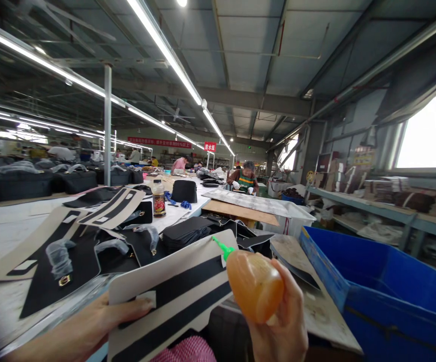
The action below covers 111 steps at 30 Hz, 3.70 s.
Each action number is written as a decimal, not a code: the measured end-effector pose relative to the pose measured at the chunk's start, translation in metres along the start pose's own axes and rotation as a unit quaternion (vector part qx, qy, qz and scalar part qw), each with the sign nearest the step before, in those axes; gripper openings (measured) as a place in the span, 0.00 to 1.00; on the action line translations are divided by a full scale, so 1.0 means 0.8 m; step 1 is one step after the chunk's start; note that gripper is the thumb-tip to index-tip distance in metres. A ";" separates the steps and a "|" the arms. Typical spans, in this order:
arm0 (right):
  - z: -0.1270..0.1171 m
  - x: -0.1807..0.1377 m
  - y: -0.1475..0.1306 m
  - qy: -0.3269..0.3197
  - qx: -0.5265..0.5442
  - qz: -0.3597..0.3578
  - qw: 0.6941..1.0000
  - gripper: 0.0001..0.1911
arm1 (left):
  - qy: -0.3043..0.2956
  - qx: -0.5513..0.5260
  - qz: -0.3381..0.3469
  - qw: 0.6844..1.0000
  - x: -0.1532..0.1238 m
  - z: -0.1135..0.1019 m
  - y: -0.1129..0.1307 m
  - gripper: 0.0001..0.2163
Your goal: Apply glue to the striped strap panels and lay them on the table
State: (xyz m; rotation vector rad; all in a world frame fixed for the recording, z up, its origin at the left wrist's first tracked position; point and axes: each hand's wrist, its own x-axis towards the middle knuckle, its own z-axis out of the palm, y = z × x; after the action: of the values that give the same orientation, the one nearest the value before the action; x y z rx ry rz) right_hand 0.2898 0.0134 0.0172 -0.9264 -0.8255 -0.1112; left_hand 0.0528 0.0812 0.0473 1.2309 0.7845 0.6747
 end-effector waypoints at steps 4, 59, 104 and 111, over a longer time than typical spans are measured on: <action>-0.001 0.000 -0.001 0.003 0.007 0.008 1.000 0.38 | 0.000 0.015 0.010 1.000 0.002 -0.003 0.000 0.15; -0.009 0.013 0.008 0.037 0.015 -0.004 0.999 0.39 | 0.033 0.115 0.021 0.993 0.004 -0.020 0.009 0.28; -0.008 0.001 0.008 -0.028 0.032 -0.034 0.998 0.32 | 0.066 0.020 -0.010 0.998 0.010 -0.028 -0.003 0.12; -0.010 0.015 0.021 0.032 0.005 -0.012 0.999 0.38 | 0.040 -0.007 -0.014 0.999 0.006 -0.019 0.007 0.14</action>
State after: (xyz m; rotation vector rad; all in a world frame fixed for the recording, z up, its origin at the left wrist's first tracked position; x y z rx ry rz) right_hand 0.3098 0.0208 0.0119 -0.9005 -0.7767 -0.1563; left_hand 0.0428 0.0945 0.0501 1.1845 0.8601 0.7085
